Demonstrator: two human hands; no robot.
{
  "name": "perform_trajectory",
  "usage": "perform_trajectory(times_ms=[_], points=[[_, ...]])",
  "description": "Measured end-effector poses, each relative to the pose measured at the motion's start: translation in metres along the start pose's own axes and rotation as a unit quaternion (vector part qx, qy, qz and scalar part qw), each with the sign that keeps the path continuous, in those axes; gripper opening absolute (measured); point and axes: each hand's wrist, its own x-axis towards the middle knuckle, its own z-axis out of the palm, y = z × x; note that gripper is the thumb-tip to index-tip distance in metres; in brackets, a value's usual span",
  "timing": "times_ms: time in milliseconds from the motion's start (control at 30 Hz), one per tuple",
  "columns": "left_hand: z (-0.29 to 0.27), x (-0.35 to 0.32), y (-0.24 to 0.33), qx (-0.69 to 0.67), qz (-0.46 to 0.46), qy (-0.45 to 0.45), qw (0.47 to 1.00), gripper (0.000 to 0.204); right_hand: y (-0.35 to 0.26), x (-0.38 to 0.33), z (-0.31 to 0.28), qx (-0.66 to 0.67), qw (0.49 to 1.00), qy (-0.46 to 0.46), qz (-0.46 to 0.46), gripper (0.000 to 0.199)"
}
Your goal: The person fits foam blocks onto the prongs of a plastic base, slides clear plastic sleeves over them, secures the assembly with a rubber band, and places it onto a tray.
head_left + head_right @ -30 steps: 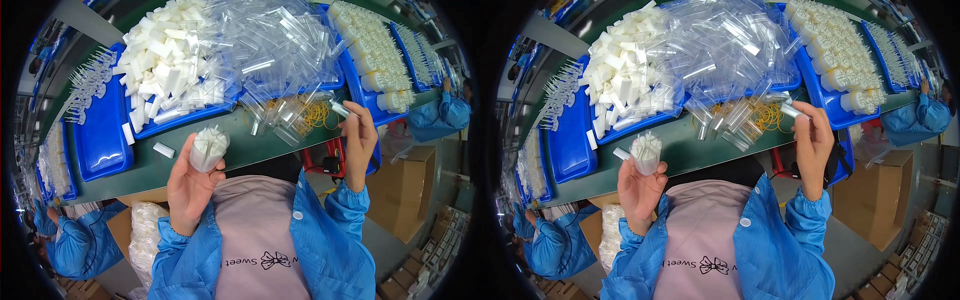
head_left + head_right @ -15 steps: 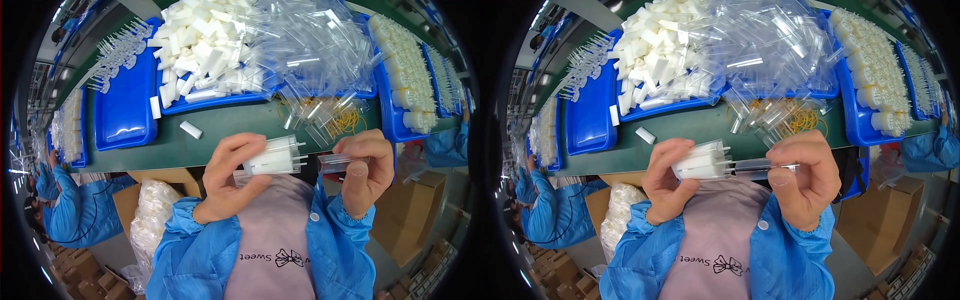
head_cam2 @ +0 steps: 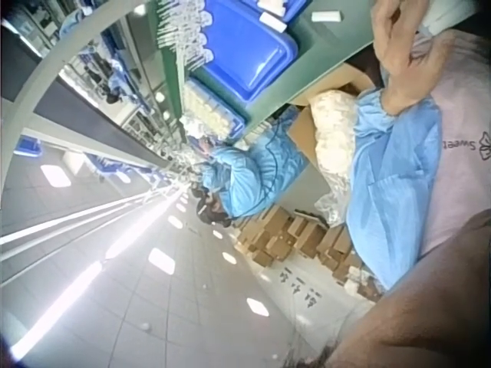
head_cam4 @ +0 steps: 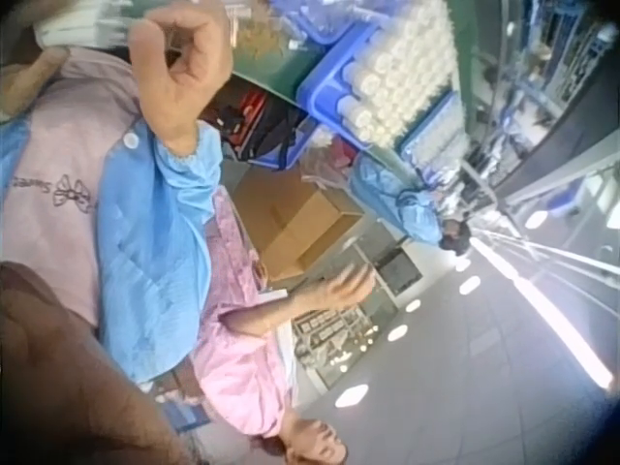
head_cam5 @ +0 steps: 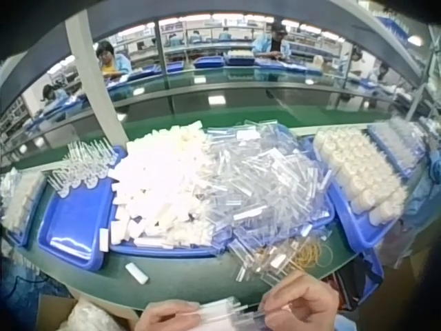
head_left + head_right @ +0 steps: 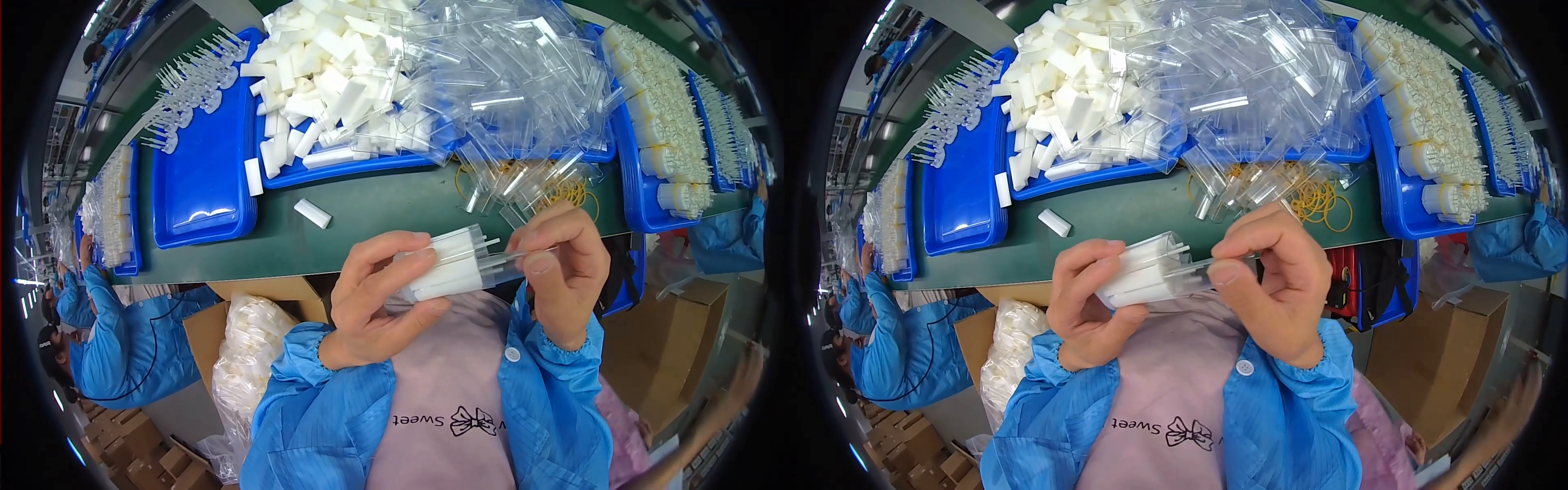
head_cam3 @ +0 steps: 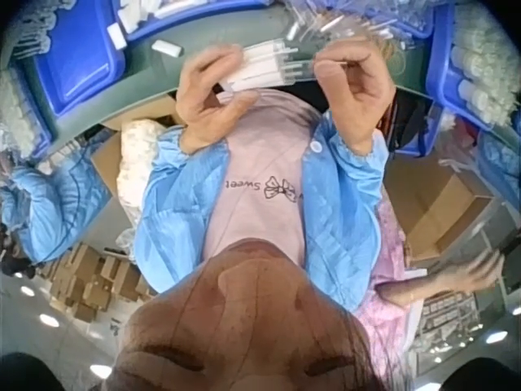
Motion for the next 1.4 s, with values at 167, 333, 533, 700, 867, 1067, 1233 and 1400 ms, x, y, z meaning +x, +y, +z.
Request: perform_trajectory(times_ms=[167,333,533,700,867,1067,1233,1400], points=[[0.0,0.0,0.0,0.035,0.004,0.014,0.999,0.045,0.002,-0.001,0.004,-0.052,0.998,-0.004,-0.039,0.017],[-0.001,0.002,0.004,0.047,0.004,-0.008,0.999,0.043,0.005,-0.003,0.006,-0.034,0.999,0.009,-0.038,0.017],[-0.004,0.002,0.006,0.04,-0.008,-0.038,0.998,0.04,0.008,-0.005,0.007,-0.019,0.999,0.017,-0.032,0.015],[-0.003,0.005,0.005,0.044,-0.015,-0.047,0.998,0.039,0.01,-0.003,0.008,0.007,1.0,0.024,-0.004,0.014],[-0.003,0.008,0.003,0.047,-0.01,-0.047,0.998,0.037,0.011,-0.001,0.01,0.045,0.998,0.026,0.022,0.012],[-0.002,0.007,0.002,0.038,-0.023,-0.059,0.997,0.037,0.009,0.0,0.01,0.066,0.996,0.002,0.052,0.011],[-0.002,0.006,0.001,0.008,-0.041,-0.062,0.997,0.036,0.006,0.0,0.013,0.039,0.998,-0.019,0.036,0.01],[0.0,0.003,-0.001,-0.006,-0.049,-0.054,0.997,0.035,0.011,-0.002,0.009,0.13,0.986,-0.013,0.106,0.009]])
